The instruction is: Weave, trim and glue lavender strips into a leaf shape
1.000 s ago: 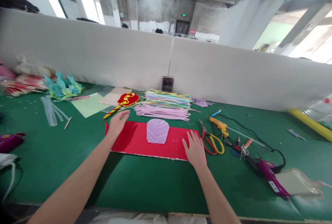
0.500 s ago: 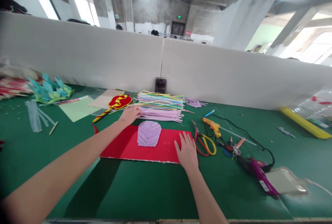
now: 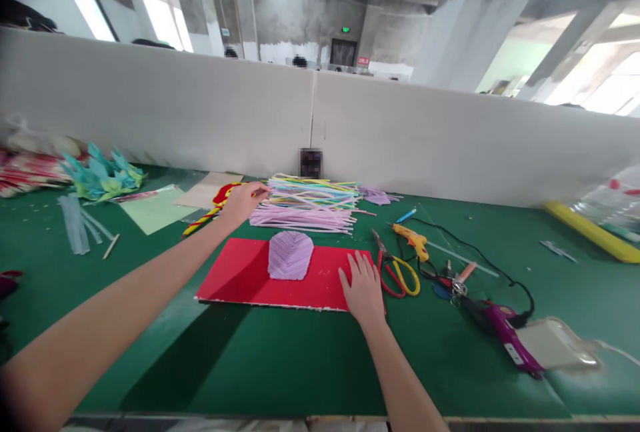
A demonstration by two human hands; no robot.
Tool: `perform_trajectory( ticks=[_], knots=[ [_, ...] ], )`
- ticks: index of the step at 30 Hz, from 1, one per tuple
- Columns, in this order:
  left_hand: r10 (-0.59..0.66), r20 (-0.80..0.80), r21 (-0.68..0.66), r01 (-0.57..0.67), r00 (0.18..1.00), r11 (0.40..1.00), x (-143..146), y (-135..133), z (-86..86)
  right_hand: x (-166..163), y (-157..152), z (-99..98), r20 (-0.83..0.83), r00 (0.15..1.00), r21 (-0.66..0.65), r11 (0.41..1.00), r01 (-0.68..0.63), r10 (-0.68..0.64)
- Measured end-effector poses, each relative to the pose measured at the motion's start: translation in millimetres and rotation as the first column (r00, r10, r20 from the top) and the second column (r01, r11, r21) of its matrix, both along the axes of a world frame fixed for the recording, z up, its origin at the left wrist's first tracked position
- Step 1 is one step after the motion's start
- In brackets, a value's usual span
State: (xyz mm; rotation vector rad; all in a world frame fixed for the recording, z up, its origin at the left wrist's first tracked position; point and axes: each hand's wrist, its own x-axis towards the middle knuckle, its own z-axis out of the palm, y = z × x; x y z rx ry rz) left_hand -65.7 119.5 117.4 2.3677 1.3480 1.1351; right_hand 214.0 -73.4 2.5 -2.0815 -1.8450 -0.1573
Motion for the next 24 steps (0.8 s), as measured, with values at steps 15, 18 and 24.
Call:
perform_trajectory(
  ticks=[15, 18, 24],
  knots=[
    [-0.128, 0.198, -0.151, 0.16, 0.972, 0.975, 22.2, -58.0, -12.5, -20.3, 3.3, 38.7, -0.626, 0.772, 0.149, 0.989, -0.024, 0.113],
    [-0.221, 0.146, -0.204, 0.248, 0.964, 0.947, 33.0, -84.1, -18.9, -38.2, 13.4, 56.3, -0.987, 0.138, 0.055, 0.977, -0.204, 0.084],
    [-0.257, 0.066, -0.273, 0.266, 0.964, 0.925, 24.2, -109.1, -38.6, -38.4, 33.6, 50.0, -0.977, -0.193, 0.128, 0.974, -0.187, 0.092]
  ],
)
